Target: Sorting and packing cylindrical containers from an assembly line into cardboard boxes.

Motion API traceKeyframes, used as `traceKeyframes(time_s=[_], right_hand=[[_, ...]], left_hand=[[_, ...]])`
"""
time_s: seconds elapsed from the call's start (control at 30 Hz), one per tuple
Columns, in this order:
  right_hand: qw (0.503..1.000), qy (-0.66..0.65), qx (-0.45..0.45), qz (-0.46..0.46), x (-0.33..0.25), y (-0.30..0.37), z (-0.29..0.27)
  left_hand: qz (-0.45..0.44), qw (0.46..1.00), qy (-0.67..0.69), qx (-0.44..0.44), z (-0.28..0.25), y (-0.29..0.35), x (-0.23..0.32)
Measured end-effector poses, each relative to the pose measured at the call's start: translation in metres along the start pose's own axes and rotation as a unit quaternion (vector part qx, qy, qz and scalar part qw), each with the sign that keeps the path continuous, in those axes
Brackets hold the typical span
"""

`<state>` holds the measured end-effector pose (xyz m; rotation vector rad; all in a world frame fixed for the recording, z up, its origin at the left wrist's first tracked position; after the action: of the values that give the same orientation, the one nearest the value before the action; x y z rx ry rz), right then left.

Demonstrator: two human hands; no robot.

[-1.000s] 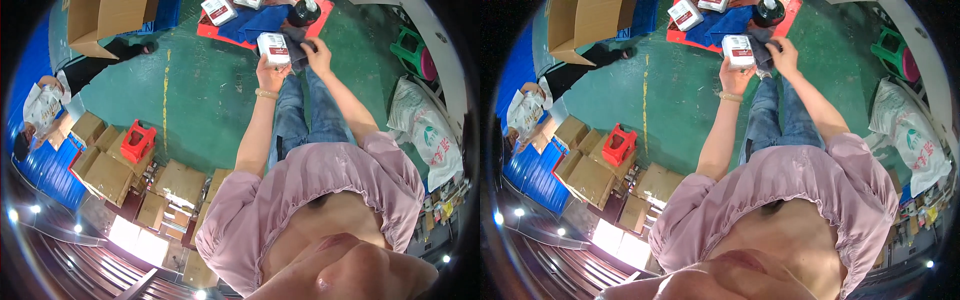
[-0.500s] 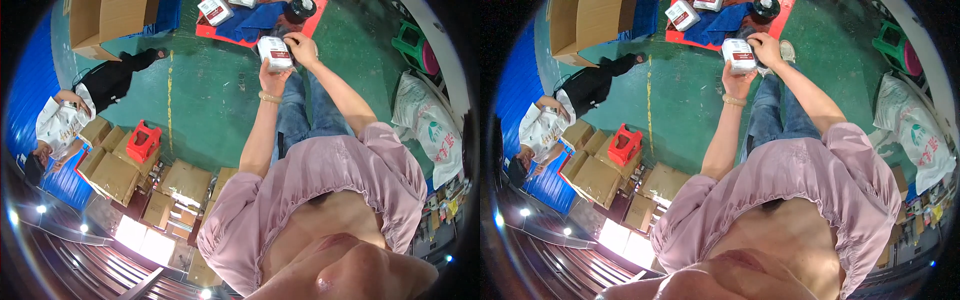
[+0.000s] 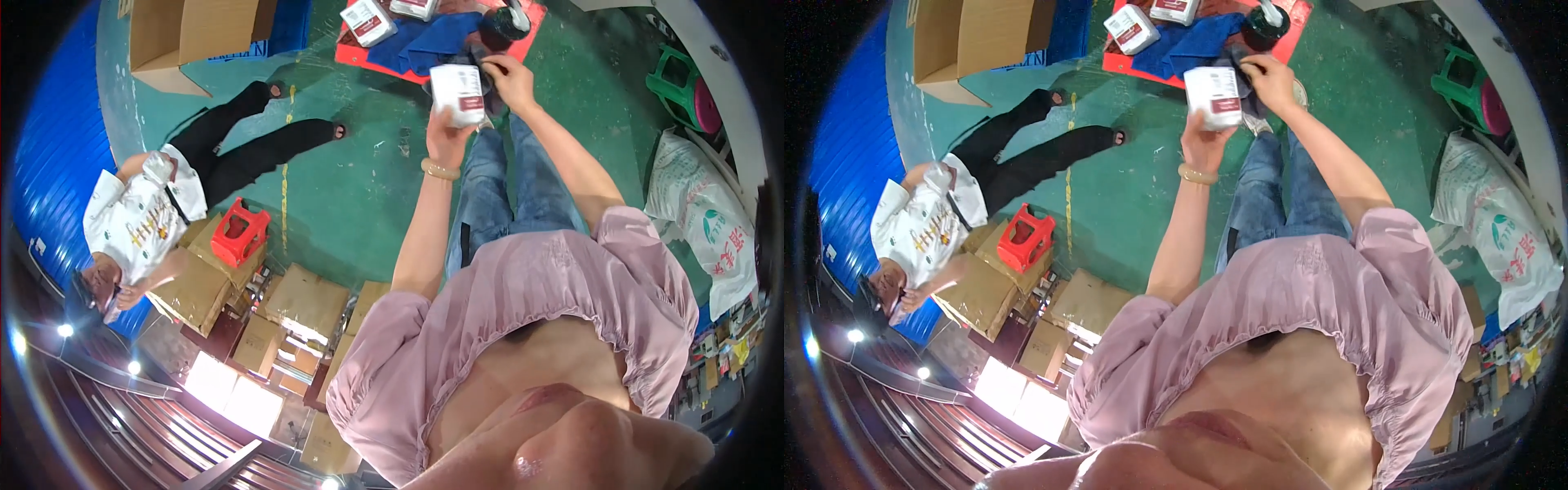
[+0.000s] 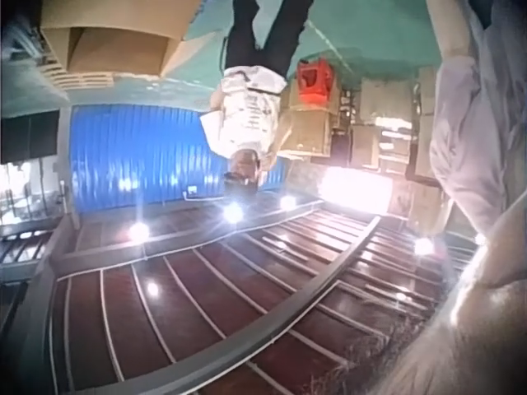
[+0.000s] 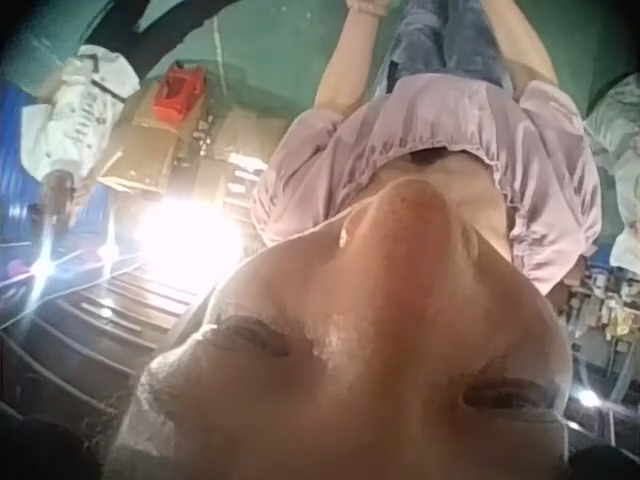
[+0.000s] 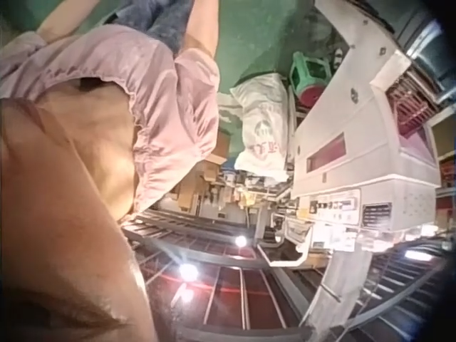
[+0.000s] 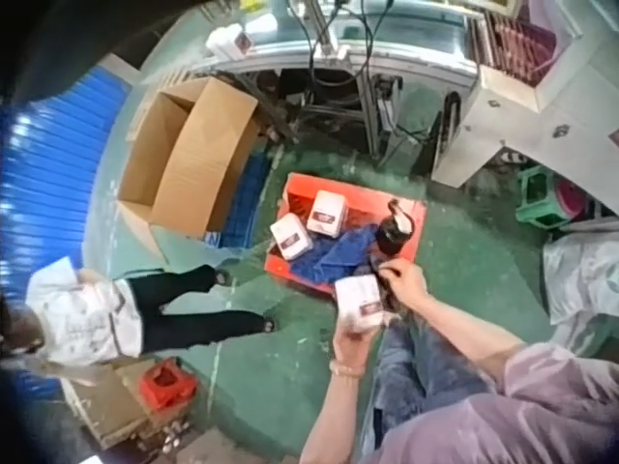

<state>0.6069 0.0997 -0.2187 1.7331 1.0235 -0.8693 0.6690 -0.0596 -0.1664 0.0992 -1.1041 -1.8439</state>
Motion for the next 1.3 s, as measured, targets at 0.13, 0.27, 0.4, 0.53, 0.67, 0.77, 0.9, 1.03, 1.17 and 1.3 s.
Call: traceKeyframes(time_s=[0.13, 0.27, 0.4, 0.53, 0.67, 0.77, 0.9, 1.03, 1.17, 1.3], right_hand=[[0.994, -0.097, 0.024, 0.045, 0.004, -0.01, 0.001], [0.996, 0.053, 0.066, 0.013, 0.006, -0.013, 0.006], [0.995, 0.061, 0.082, 0.009, 0.0, -0.014, 0.016], [0.992, 0.101, 0.047, 0.059, 0.0, -0.014, 0.022], [0.99, 0.109, 0.083, 0.036, -0.006, -0.011, 0.018], [0.986, 0.122, 0.114, 0.007, -0.011, -0.002, 0.011], [0.99, 0.083, 0.114, -0.019, -0.043, 0.019, 0.006], [0.994, -0.1, 0.039, -0.006, -0.103, 0.051, 0.018], [0.98, -0.196, -0.003, -0.018, -0.154, 0.079, 0.039], [0.976, -0.214, -0.023, -0.026, -0.167, 0.108, 0.044]], left_hand=[[0.217, 0.942, -0.251, -0.049, 0.024, 0.003, 0.049], [0.298, 0.91, -0.28, -0.062, 0.023, 0.008, 0.08], [0.35, 0.86, -0.369, -0.04, 0.023, 0.006, 0.11], [0.388, 0.78, -0.491, 0.005, 0.023, -0.001, 0.13], [0.407, 0.757, -0.512, 0.016, 0.027, -0.002, 0.138], [0.371, 0.835, -0.406, 0.013, 0.023, -0.004, 0.135], [0.114, 0.993, 0.014, -0.027, 0.023, -0.002, 0.128], [-0.041, 0.967, 0.226, -0.108, 0.041, 0.02, 0.122], [-0.06, 0.96, 0.243, -0.126, 0.05, 0.049, 0.13], [-0.039, 0.968, 0.234, -0.077, 0.04, 0.077, 0.128]])
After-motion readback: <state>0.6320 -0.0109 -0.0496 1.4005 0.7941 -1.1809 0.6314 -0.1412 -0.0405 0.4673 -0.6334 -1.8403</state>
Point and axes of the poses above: each hand's wrist, its own y-axis away from the middle knuckle, its own z-axis out of the palm, x = y × z, the point moved 5 cm from there along -y, towards the middle knuckle, and after that the axes turned 2 degrees about x, right-handed, at the moved point
